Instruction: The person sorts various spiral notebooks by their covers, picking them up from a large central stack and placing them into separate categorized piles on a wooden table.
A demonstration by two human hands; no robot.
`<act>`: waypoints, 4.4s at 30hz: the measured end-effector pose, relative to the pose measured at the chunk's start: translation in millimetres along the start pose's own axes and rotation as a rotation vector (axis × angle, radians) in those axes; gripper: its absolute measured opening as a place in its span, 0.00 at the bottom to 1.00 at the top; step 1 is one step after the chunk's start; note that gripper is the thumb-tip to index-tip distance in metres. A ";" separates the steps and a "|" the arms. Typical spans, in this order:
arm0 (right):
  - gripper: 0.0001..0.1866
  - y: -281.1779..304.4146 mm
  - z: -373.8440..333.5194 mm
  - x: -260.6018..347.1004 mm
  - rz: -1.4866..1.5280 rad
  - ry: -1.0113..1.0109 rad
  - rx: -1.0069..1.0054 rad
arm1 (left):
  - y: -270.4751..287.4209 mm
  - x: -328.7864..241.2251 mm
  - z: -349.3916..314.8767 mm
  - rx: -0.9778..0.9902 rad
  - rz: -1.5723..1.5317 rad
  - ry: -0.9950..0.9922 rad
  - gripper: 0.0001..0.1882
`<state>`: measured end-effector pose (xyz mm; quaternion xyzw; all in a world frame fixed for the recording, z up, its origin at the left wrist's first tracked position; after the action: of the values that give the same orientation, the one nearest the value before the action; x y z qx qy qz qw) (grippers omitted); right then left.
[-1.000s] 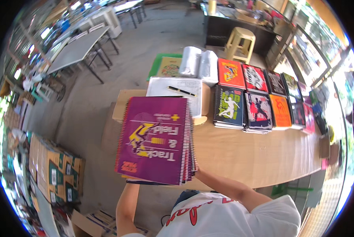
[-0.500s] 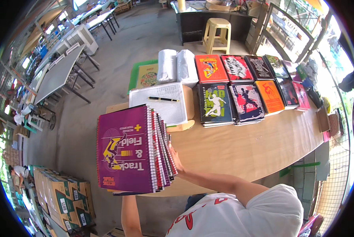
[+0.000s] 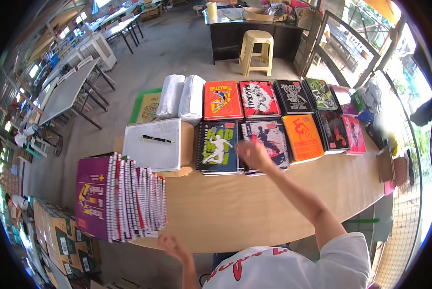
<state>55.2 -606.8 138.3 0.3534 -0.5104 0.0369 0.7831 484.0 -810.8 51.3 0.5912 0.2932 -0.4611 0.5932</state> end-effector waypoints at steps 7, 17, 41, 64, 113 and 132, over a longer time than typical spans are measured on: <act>0.19 -22.7 201.0 -25.4 -0.699 0.447 0.331 | -227.5 -236.3 10.3 0.175 0.419 -0.785 0.16; 0.25 -91.3 244.7 -16.4 -1.094 0.848 0.661 | -312.2 -207.5 82.2 0.302 0.890 -0.447 0.30; 0.35 162.6 -89.7 -72.5 -0.276 0.129 -0.087 | -254.2 -230.7 -148.0 0.317 0.414 -0.584 0.19; 0.52 72.3 205.0 -134.0 -1.011 0.600 0.844 | -183.3 -237.6 -124.0 0.586 -0.485 0.117 0.17; 0.29 121.6 -236.8 -150.3 0.324 -0.575 0.011 | -202.1 -95.2 -234.6 0.640 0.404 0.050 0.36; 0.25 408.7 26.8 -240.1 -0.788 0.060 -0.091 | -336.4 -364.1 -286.5 0.680 0.124 -0.830 0.25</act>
<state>-251.0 -244.3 157.1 0.4858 -0.3137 -0.2787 0.7668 93.2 -417.7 194.5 0.5342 -0.1671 -0.6891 0.4602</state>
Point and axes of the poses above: each hand's wrist, its own z-axis towards the middle knuckle, its own y-axis out of the back of the hand, x = y × z, the point moved 8 cm from there along z, towards the middle knuckle, and after that the axes turned 8 degrees about z, right-handed, at the moved point
